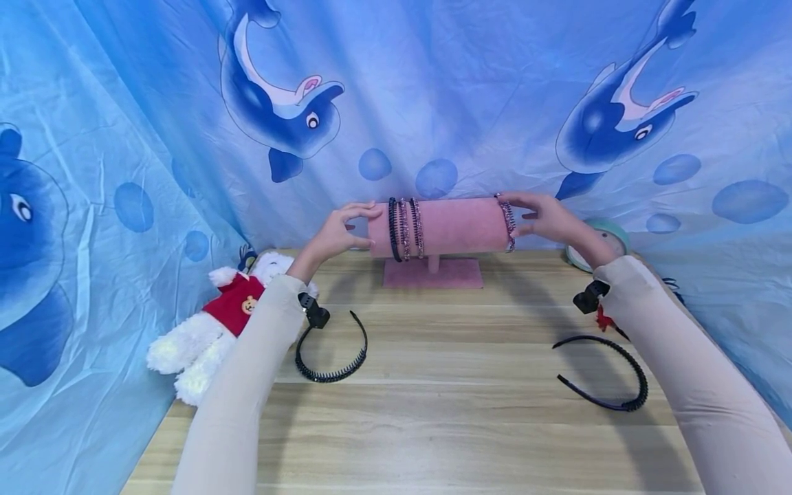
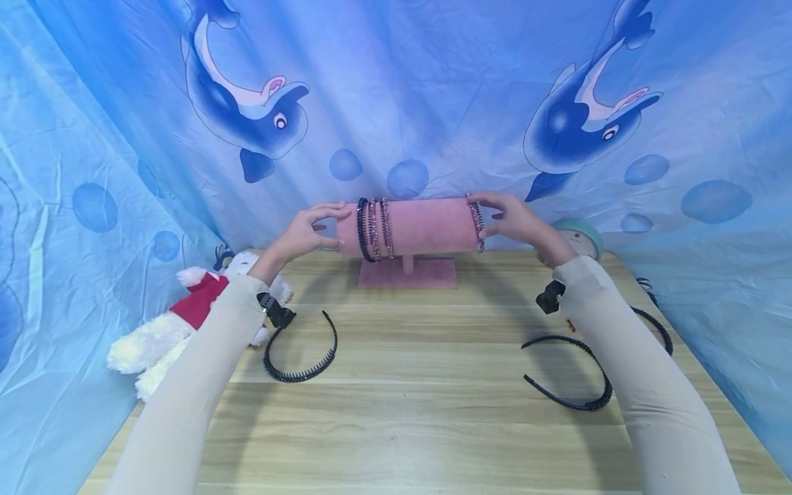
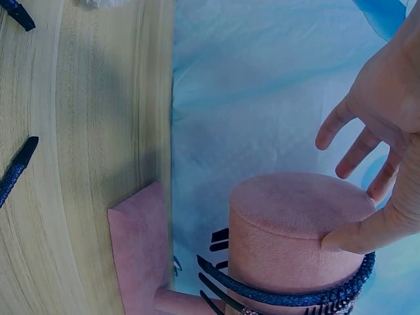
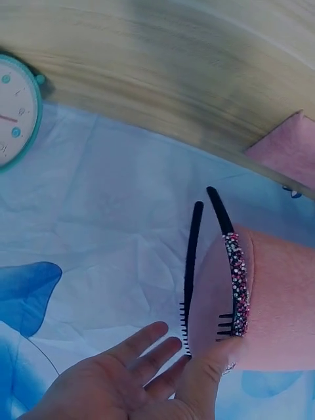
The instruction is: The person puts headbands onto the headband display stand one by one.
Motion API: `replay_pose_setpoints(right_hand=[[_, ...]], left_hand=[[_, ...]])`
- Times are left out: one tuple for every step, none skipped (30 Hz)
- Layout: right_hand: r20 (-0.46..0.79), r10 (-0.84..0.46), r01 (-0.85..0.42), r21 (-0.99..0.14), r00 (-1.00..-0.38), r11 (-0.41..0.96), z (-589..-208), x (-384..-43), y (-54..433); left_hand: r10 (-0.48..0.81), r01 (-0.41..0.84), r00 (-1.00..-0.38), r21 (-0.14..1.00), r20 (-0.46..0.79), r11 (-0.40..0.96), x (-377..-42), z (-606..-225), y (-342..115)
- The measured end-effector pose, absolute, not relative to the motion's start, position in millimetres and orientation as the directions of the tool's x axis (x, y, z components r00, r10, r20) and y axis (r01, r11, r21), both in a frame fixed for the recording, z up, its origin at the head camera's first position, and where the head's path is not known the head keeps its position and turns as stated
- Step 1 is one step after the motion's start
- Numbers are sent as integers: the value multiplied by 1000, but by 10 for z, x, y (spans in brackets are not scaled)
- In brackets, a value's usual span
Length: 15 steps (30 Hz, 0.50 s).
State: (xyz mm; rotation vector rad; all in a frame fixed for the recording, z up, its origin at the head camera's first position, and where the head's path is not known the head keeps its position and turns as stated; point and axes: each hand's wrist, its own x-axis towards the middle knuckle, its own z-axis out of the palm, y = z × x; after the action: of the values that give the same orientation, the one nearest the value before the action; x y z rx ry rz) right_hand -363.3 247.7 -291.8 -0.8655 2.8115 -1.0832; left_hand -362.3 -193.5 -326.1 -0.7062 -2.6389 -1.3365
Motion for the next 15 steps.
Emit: replay_pose_setpoints(right_hand=[[182, -501, -495, -617, -846, 612, -2918, -3640, 2473], [182, -504, -499, -609, -844, 617, -2917, -3646, 2466], [182, -507, -504, -599, -843, 622, -2916, -3652, 2460], [185, -507, -509, -586, -842, 631, -2913, -3656, 2452], [188, -505, -511, -574, -843, 639, -2910, -3658, 2443], [189, -498, -509, -565, -846, 650, -2907, -3660, 2437], [190, -494, -506, -562, -849, 655, -2903, -3660, 2432], [189, -489, -503, -559, -852, 659, -2896, -3657, 2427], [185, -487, -500, -556, -854, 664, -2888, -3654, 2424], [183, -486, -498, -553, -855, 668, -2881, -3654, 2421], [180, -490, -500, -548, -853, 670, -2874, -3655, 2419], [175, -494, -502, -544, -852, 673, -2866, -3658, 2420], [171, -498, -503, -543, -850, 672, -2856, -3661, 2421], [166, -502, -504, -537, -849, 676, -2846, -3667, 2423], [158, -505, -504, -533, -848, 680, -2836, -3675, 2425]], left_hand=[[358, 447, -887, 737, 292, 507, -3624, -3263, -1934], [357, 447, -887, 738, 292, 506, -3626, -3265, -1932], [357, 447, -887, 738, 293, 505, -3624, -3266, -1931], [356, 447, -887, 738, 293, 505, -3622, -3265, -1930], [356, 447, -887, 739, 294, 504, -3621, -3264, -1930], [357, 447, -887, 740, 293, 502, -3617, -3260, -1930], [358, 446, -887, 741, 292, 502, -3615, -3257, -1930], [358, 445, -888, 742, 290, 502, -3613, -3254, -1929], [359, 444, -888, 741, 289, 503, -3610, -3251, -1929], [359, 442, -889, 742, 286, 504, -3606, -3249, -1929], [359, 442, -888, 741, 286, 504, -3605, -3249, -1929], [360, 442, -889, 740, 284, 507, -3604, -3250, -1929], [361, 441, -889, 740, 283, 508, -3612, -3251, -1931], [363, 441, -889, 739, 281, 509, -3616, -3249, -1933], [364, 442, -888, 738, 280, 510, -3621, -3248, -1935]])
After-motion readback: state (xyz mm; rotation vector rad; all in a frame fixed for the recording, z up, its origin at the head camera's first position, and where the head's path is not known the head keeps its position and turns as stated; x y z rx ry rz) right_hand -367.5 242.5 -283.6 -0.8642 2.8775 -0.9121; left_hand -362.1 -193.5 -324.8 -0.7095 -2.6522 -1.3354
